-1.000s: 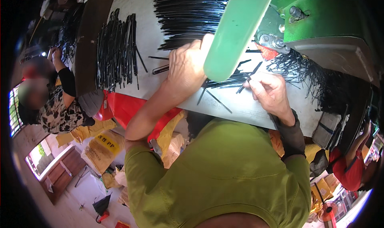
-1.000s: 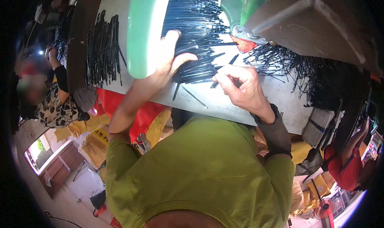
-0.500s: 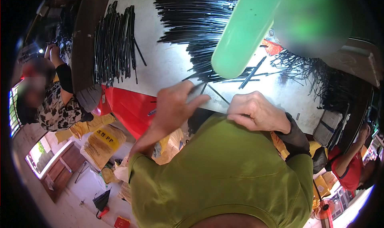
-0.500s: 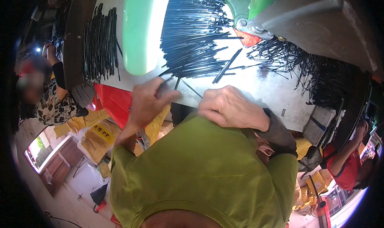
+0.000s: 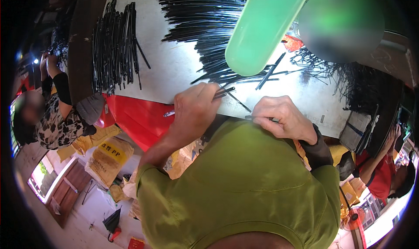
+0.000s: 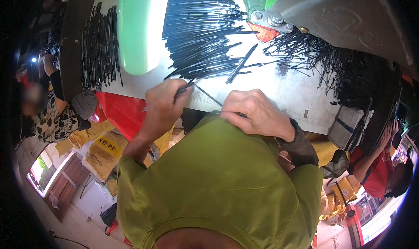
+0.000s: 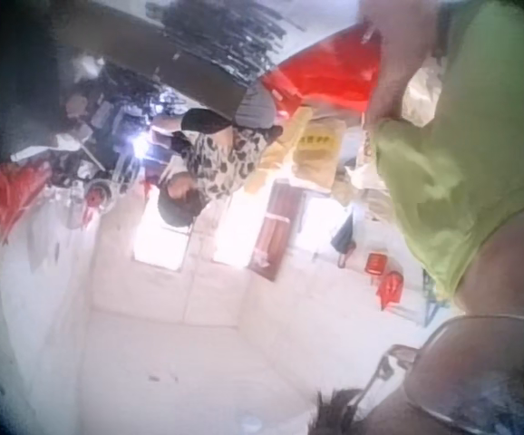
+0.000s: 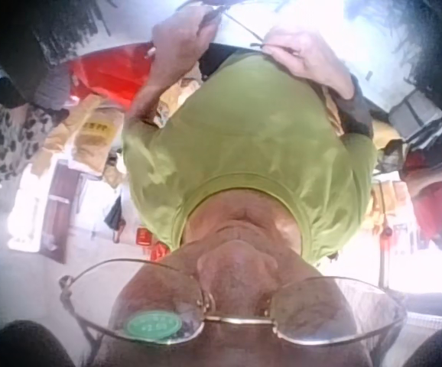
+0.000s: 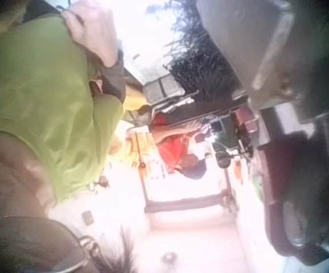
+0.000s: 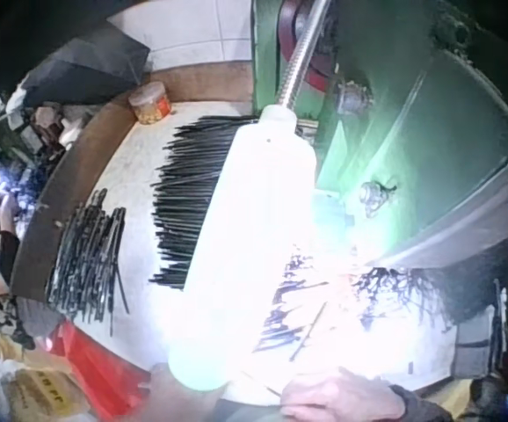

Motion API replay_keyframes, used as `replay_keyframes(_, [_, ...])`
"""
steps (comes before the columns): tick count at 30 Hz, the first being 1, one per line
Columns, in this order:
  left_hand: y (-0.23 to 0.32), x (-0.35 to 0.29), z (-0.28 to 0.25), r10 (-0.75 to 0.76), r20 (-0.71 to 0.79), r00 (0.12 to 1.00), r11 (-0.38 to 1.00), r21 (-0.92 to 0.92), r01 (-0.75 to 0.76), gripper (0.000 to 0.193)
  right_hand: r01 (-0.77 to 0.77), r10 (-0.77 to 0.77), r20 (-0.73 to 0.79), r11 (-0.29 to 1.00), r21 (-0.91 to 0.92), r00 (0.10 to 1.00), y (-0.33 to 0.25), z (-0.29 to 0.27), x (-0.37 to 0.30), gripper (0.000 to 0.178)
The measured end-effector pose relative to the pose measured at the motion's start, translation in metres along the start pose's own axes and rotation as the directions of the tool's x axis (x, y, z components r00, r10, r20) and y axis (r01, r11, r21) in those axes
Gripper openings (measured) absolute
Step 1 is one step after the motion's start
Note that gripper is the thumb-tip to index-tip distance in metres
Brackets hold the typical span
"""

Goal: Assembling and processing black component strips using a specialized machine on a fabrication floor.

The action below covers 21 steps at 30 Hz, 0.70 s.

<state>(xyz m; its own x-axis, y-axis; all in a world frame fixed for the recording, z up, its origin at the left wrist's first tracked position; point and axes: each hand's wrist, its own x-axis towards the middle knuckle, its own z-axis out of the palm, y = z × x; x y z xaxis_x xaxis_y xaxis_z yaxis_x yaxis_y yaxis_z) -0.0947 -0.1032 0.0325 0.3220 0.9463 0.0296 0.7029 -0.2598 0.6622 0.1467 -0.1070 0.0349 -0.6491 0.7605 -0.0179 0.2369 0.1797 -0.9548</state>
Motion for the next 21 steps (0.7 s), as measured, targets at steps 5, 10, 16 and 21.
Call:
replay_keyframes(5, [-0.001,0.031,-0.014,0.205,-0.028,0.978,0.971,0.132,-0.200,0.015,-0.005,0.004,-0.008,1.000,-0.004,1.000,0.002,0.001,0.002,0.005])
replay_keyframes(10, [-0.003,0.057,-0.022,0.263,-0.226,0.938,0.948,0.239,-0.208,0.019,-0.060,0.064,-0.203,0.998,0.024,0.977,0.003,-0.005,-0.004,0.005])
replay_keyframes(16, [0.003,-0.006,0.008,0.284,0.167,0.944,0.942,0.135,-0.308,0.018,-0.102,0.116,-0.265,0.992,0.068,0.957,0.013,-0.008,-0.011,0.009])
replay_keyframes(21, [-0.010,-0.001,0.030,0.279,0.072,0.958,0.942,0.174,-0.287,0.015,-0.098,0.113,-0.253,0.993,0.070,0.961,0.019,-0.007,-0.007,0.010])
